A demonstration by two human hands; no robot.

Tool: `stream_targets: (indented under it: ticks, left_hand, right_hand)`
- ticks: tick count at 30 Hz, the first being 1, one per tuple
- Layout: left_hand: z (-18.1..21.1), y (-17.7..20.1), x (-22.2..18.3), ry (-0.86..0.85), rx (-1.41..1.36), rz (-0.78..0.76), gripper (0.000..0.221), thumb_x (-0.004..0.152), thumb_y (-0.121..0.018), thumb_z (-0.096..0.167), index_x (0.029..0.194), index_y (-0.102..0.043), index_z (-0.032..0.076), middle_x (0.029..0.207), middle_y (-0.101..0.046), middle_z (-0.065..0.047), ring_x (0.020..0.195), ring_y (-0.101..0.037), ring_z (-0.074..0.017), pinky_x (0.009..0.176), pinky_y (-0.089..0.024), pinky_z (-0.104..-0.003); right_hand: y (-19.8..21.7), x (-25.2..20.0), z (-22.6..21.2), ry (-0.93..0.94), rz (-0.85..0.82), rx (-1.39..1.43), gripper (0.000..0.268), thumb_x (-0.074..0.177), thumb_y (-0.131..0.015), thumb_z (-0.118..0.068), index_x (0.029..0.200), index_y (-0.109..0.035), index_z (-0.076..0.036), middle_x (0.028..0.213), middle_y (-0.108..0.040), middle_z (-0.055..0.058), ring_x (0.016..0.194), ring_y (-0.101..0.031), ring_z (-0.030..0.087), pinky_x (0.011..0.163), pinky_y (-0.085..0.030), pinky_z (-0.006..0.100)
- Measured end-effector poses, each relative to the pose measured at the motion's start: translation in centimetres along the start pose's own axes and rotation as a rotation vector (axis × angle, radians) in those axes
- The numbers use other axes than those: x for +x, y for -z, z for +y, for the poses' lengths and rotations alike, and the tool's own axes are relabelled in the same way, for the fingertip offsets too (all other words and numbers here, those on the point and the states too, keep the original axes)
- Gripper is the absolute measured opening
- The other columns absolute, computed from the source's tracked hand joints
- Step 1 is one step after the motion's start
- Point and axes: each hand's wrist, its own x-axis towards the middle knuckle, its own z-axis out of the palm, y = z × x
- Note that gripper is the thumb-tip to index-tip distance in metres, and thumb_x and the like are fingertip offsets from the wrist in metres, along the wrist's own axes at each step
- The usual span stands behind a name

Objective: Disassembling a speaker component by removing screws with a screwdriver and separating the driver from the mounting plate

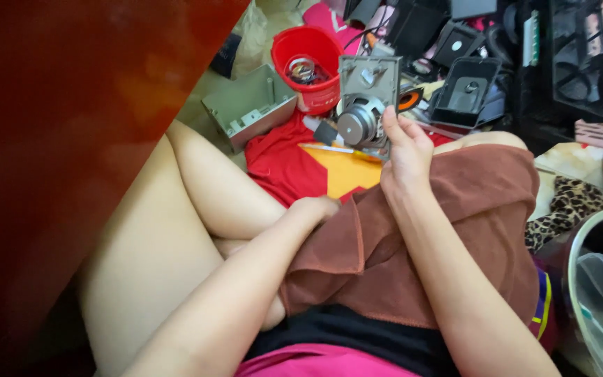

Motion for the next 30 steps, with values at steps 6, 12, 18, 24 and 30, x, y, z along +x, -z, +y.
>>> stream_targets:
  ticks: [6,12,18,24,30]
  left_hand:
    - [1.1,-1.8,3.6,-0.091,0.247,0.074,0.027,0.085,-0.042,0.018,0.109,-0.054,0.016,0.106,-0.053,-0.01,0.1,-0.056,-0.0242,0.079,-0.044,-0.029]
    - [0.8,-1.8,3.5,-0.223,0.351,0.133,0.019,0.082,-0.043,0.017,0.091,-0.059,0.012,0.094,-0.056,-0.011,0.087,-0.061,-0.0341,0.069,-0.053,-0.044]
    - [1.8,0.2,0.6,-0.201,0.485,-0.046,0.025,0.083,-0.042,0.014,0.098,-0.061,0.005,0.099,-0.06,-0.018,0.092,-0.061,-0.0371,0.08,-0.051,-0.043]
    - [3.2,0.9,0.7,-0.004,0.365,-0.222,0.038,0.084,-0.036,0.021,0.113,-0.057,0.011,0.118,-0.054,-0.017,0.11,-0.053,-0.0339,0.09,-0.044,-0.046]
    - [4.6,2.0,-0.1,0.09,0.391,-0.303,0.042,0.087,-0.026,0.013,0.119,-0.052,0.007,0.127,-0.049,-0.015,0.12,-0.045,-0.0317,0.098,-0.038,-0.051]
  right_hand:
    - [-0.6,-1.2,-0.8,-0.006,0.027,0.003,0.025,0.069,-0.079,-0.021,0.081,-0.065,-0.004,0.071,-0.067,0.01,0.063,-0.066,0.014,0.056,-0.056,0.024]
    - [-0.1,-0.4,-0.2,-0.005,0.043,0.018,0.025,0.071,-0.078,-0.02,0.081,-0.065,-0.002,0.073,-0.067,0.01,0.064,-0.065,0.014,0.06,-0.056,0.025]
    - [0.0,-0.6,-0.4,-0.022,0.044,-0.007,0.026,0.07,-0.078,-0.022,0.083,-0.066,-0.003,0.073,-0.067,0.009,0.064,-0.064,0.014,0.057,-0.056,0.023]
    - [0.1,-0.4,-0.2,-0.045,0.04,-0.033,0.026,0.07,-0.078,-0.024,0.083,-0.065,-0.005,0.073,-0.067,0.008,0.065,-0.065,0.013,0.055,-0.055,0.022]
    - [1.6,1.0,0.8,-0.066,0.014,-0.042,0.024,0.072,-0.077,-0.023,0.082,-0.065,-0.005,0.075,-0.067,0.009,0.066,-0.065,0.014,0.06,-0.056,0.025]
